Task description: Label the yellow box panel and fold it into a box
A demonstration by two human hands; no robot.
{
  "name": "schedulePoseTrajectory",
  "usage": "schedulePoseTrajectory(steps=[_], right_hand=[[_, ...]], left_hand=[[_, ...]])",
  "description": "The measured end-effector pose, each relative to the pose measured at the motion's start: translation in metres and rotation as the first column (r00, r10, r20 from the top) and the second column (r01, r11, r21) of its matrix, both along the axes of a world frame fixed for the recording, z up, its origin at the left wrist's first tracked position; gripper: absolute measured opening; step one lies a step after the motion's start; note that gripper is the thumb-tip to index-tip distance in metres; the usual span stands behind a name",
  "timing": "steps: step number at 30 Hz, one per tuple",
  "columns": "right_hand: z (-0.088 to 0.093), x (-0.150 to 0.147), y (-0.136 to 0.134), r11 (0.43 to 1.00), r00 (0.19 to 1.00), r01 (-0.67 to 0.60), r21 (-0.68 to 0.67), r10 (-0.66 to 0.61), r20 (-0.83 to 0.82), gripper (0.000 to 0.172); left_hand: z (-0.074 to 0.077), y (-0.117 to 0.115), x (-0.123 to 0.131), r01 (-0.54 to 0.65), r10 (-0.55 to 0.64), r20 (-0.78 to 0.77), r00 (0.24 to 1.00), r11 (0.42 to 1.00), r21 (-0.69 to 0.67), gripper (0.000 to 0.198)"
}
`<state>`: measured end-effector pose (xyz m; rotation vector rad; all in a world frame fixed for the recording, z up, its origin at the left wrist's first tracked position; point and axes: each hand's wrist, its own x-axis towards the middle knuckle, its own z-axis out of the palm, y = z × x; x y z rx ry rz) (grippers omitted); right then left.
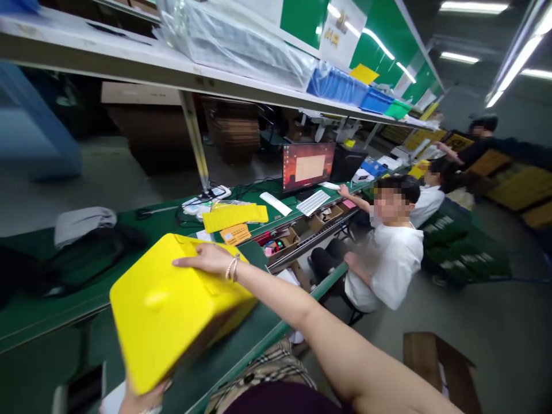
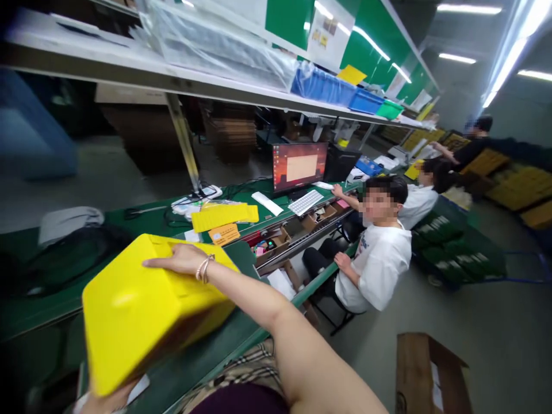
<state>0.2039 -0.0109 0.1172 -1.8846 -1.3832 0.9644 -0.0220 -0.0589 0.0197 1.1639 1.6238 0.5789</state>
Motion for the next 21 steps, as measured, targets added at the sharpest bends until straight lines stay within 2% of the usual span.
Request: schedulePoseTrajectory(steps=[1, 3, 4, 5, 6, 7, 9, 12, 14, 16, 19, 21], right_hand=[[0.005, -0.006, -0.008, 0.996, 0.991, -0.084, -0.018, 0.085, 0.1, 0.061], [0.006, -0.021, -0.035, 0.978, 0.92, -0.21, -0.014, 0.203, 0.336, 0.061], [0.0, -0.029, -0.051, 0.953, 0.864, -0.303, -0.004, 0.277, 0.42, 0.057], [-0.011, -0.036, -0.069, 0.923, 0.812, -0.384, 0.017, 0.328, 0.483, 0.051], [-0.025, -0.041, -0.086, 0.892, 0.766, -0.451, 0.023, 0.374, 0.523, 0.045], [-0.042, -0.046, -0.102, 0.859, 0.721, -0.511, 0.02, 0.416, 0.553, 0.042], [-0.077, -0.052, -0.128, 0.801, 0.63, -0.599, -0.011, 0.479, 0.612, 0.041], [-0.115, -0.057, -0.154, 0.757, 0.53, -0.651, -0.055, 0.505, 0.681, 0.045], [-0.124, -0.062, -0.162, 0.764, 0.504, -0.641, -0.069, 0.487, 0.713, 0.045], [-0.125, -0.069, -0.163, 0.781, 0.498, -0.62, -0.075, 0.465, 0.732, 0.043], [-0.121, -0.085, -0.156, 0.81, 0.513, -0.582, -0.071, 0.433, 0.741, 0.041], [-0.121, -0.095, -0.15, 0.831, 0.535, -0.553, -0.065, 0.413, 0.737, 0.041]], left_hand=[[-0.006, -0.006, 0.002, 0.018, -0.016, 0.082, 0.996, 1.0, -0.018, 0.064], [-0.023, -0.021, 0.003, 0.097, -0.066, 0.308, 0.949, 0.991, -0.089, 0.053], [-0.034, -0.028, 0.0, 0.152, -0.091, 0.4, 0.912, 0.981, -0.123, 0.051], [-0.047, -0.036, -0.006, 0.236, -0.151, 0.411, 0.899, 0.958, -0.165, 0.05], [-0.06, -0.042, -0.015, 0.301, -0.219, 0.344, 0.913, 0.932, -0.204, 0.051], [-0.073, -0.049, -0.026, 0.318, -0.26, 0.249, 0.933, 0.919, -0.234, 0.051], [-0.094, -0.058, -0.054, 0.244, -0.233, 0.071, 0.97, 0.931, -0.271, 0.048], [-0.109, -0.06, -0.095, 0.101, -0.129, -0.144, 0.981, 0.977, -0.19, 0.035], [-0.112, -0.049, -0.118, 0.105, -0.132, -0.28, 0.951, 0.989, -0.108, 0.036], [-0.115, -0.034, -0.132, 0.184, -0.191, -0.384, 0.903, 0.981, -0.056, 0.049], [-0.122, -0.012, -0.137, 0.363, -0.346, -0.478, 0.807, 0.93, -0.062, 0.072], [-0.129, -0.006, -0.134, 0.45, -0.43, -0.527, 0.733, 0.888, -0.099, 0.079]])
